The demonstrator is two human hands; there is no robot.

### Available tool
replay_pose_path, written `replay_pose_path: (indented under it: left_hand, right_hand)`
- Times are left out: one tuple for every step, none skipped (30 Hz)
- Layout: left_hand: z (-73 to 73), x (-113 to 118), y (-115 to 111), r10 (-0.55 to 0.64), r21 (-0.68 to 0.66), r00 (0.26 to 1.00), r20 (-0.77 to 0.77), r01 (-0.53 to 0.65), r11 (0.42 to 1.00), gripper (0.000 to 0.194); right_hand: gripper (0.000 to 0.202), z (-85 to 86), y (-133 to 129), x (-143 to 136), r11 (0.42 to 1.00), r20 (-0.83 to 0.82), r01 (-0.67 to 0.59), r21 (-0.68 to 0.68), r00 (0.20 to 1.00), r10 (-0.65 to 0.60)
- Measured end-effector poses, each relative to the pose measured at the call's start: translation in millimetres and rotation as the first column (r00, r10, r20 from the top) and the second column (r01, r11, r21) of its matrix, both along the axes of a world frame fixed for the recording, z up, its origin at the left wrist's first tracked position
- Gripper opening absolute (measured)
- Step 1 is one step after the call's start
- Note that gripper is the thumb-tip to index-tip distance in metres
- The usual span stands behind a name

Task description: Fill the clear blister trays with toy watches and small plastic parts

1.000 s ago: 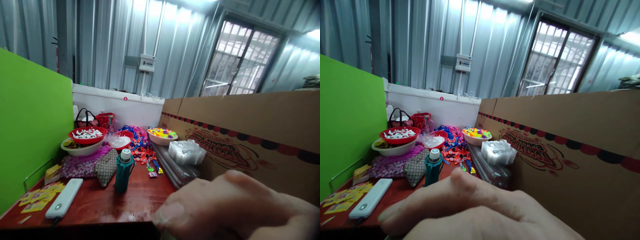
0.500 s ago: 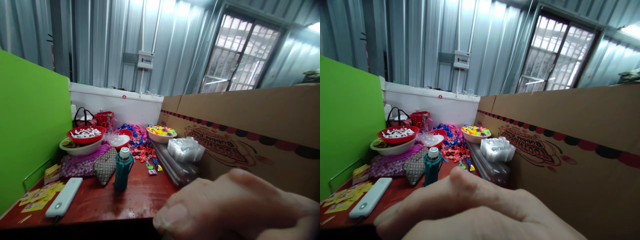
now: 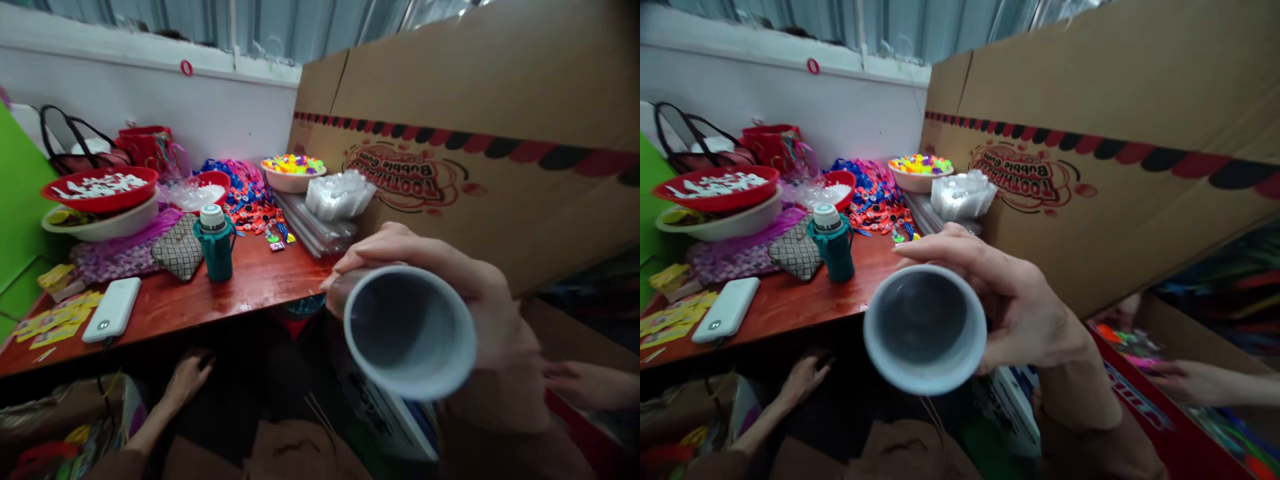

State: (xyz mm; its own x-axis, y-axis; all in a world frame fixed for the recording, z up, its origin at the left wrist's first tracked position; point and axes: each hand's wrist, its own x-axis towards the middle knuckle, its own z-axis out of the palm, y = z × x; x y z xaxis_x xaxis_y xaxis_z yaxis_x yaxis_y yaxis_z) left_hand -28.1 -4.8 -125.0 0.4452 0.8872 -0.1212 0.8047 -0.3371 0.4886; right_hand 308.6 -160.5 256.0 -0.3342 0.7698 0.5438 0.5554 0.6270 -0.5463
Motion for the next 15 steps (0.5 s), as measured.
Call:
replay_pose_path:
  left_hand:
    - [-5.6,-4,-1,-0.041,0.000,0.999,0.002,0.041,0.999,0.027]
    - [-9.7,-6,-1,-0.076,0.008,0.997,0.007,0.076,0.997,0.031]
    - [-12.3,-8,1,-0.100,0.023,0.995,0.010,0.100,0.995,0.034]
    - [-13.8,-8,3,-0.110,0.039,0.994,0.009,0.109,0.993,0.036]
    - [-14.5,-8,5,-0.112,0.047,0.994,0.002,0.111,0.993,0.038]
    - [-14.7,-8,6,-0.111,0.051,0.994,-0.004,0.111,0.993,0.039]
    - [-14.8,-8,7,-0.111,0.052,0.994,-0.008,0.111,0.992,0.040]
    - [-14.9,-7,8,-0.113,0.051,0.994,-0.009,0.113,0.992,0.040]
    - [-15.2,-7,8,-0.116,0.047,0.993,-0.008,0.116,0.992,0.042]
    - [-15.8,-7,7,-0.119,0.044,0.993,-0.006,0.120,0.992,0.043]
    - [-16.6,-7,7,-0.123,0.043,0.992,-0.003,0.123,0.991,0.044]
    - [-17.7,-7,8,-0.126,0.046,0.992,0.000,0.126,0.991,0.045]
    - [-18.8,-8,8,-0.128,0.053,0.992,0.004,0.128,0.990,0.046]
    - [-19.8,-9,8,-0.132,0.060,0.991,0.007,0.131,0.990,0.046]
    - [-20.6,-9,9,-0.133,0.065,0.991,0.009,0.133,0.989,0.045]
  right_hand:
    - [0.070,-8.6,-4,10,0.999,0.016,0.036,-0.026,0.999,-0.036]
    - [0.067,-15.8,-8,19,0.996,0.023,0.080,-0.049,0.997,-0.079]
    - [0.064,-21.7,-12,27,0.991,0.020,0.121,-0.065,0.993,-0.120]
    - [0.060,-26.8,-16,34,0.983,0.008,0.168,-0.078,0.986,-0.167]
    - [0.057,-31.3,-20,39,0.974,-0.013,0.209,-0.085,0.977,-0.211]
    - [0.055,-35.7,-23,43,0.965,-0.034,0.243,-0.094,0.968,-0.248]
    - [0.055,-40.5,-26,46,0.956,-0.049,0.274,-0.105,0.959,-0.280]
    - [0.055,-45.7,-29,49,0.947,-0.056,0.302,-0.111,0.949,-0.309]
    - [0.057,-51.6,-31,52,0.937,-0.054,0.329,-0.120,0.940,-0.337]
    - [0.058,-58.0,-32,54,0.926,-0.057,0.355,-0.128,0.930,-0.364]
    - [0.060,-64.6,-34,57,0.916,-0.062,0.378,-0.136,0.919,-0.389]
    - [0.062,-71.0,-34,59,0.906,-0.071,0.398,-0.145,0.909,-0.411]
    - [0.063,-76.8,-34,62,0.900,-0.084,0.408,-0.155,0.902,-0.424]
    - [0.064,-81.6,-33,64,0.898,-0.098,0.406,-0.170,0.900,-0.425]
    - [0.064,-85.2,-32,65,0.899,-0.111,0.397,-0.186,0.900,-0.421]
